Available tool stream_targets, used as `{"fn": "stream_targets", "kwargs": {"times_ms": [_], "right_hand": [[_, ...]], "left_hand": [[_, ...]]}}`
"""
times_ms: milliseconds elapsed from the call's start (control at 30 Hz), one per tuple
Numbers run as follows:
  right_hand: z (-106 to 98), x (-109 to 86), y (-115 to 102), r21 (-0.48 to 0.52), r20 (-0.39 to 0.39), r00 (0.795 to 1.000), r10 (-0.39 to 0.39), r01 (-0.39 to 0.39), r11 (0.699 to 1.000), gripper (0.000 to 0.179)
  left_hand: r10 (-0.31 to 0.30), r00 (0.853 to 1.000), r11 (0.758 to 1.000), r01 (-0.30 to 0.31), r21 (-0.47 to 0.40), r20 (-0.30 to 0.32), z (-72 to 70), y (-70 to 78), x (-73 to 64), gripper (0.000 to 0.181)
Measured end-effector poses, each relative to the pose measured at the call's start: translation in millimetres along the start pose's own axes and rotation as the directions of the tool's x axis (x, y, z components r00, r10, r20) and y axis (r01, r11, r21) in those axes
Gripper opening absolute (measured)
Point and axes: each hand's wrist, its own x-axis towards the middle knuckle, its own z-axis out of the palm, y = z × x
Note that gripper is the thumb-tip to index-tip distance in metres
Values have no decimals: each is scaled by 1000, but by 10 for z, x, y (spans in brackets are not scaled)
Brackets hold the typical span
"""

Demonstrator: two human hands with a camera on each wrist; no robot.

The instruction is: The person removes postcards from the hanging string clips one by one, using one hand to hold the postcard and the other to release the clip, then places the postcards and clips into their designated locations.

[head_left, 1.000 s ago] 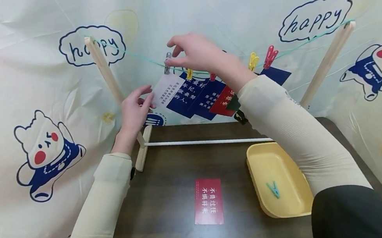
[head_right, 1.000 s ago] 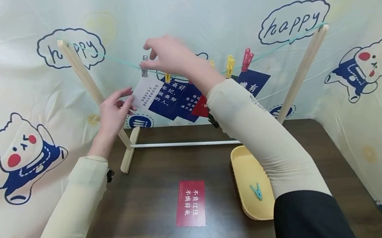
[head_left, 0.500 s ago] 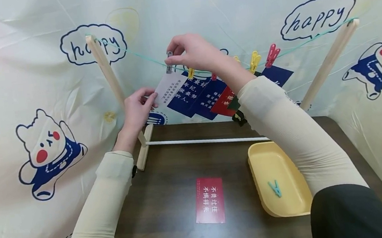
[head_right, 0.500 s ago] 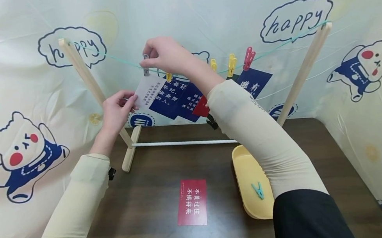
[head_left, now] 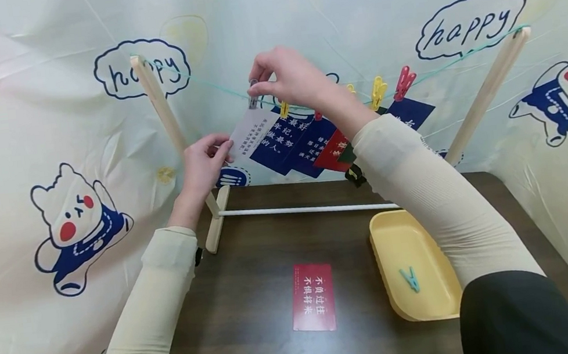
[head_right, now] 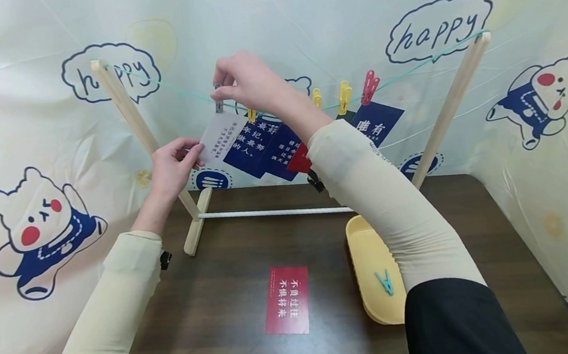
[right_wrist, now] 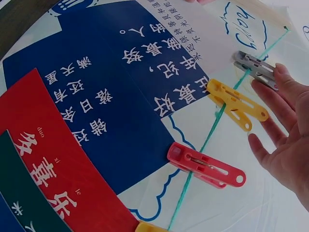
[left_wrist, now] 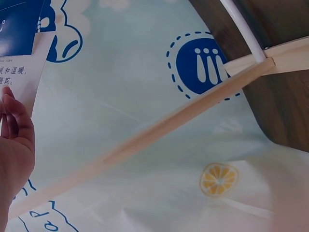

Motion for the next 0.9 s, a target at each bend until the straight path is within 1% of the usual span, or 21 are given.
{"fn": "stream_targets", "kwargs": {"times_ms": [167, 333, 400, 567, 700, 800, 900], "right_hand": [[19, -25, 1, 11, -62, 997, -43, 44, 999, 25], [22, -44, -13, -5, -116, 991, -69, 69, 998, 27], [17, -50, -14, -10, -134, 988, -71, 70, 997, 29], [-7, -63, -6, -20, -194, 978, -82, 80, 997, 32], [-23, -75, 2, -16, -246, 962, -119, 119, 993, 31], [-19, -96, -6, -12, -262, 954, -145, 147, 989, 32], [-10, -124, -25, -16, -270, 946, -177, 179, 984, 32]], "left_hand": [[-26, 1000, 999, 26, -21, -6, -28, -37, -36, 22], [-51, 998, 997, 50, -59, -24, -83, -78, -69, 22], [-60, 998, 995, 57, -79, -38, -109, -87, -73, 22], [-89, 991, 987, 75, -141, -96, -189, -90, -79, 24], [-79, 987, 982, 53, -181, -138, -261, -64, -107, 24], [-63, 986, 980, 32, -199, -154, -321, -48, -152, 25], [-59, 984, 978, 23, -205, -170, -380, -22, -210, 24]]}}
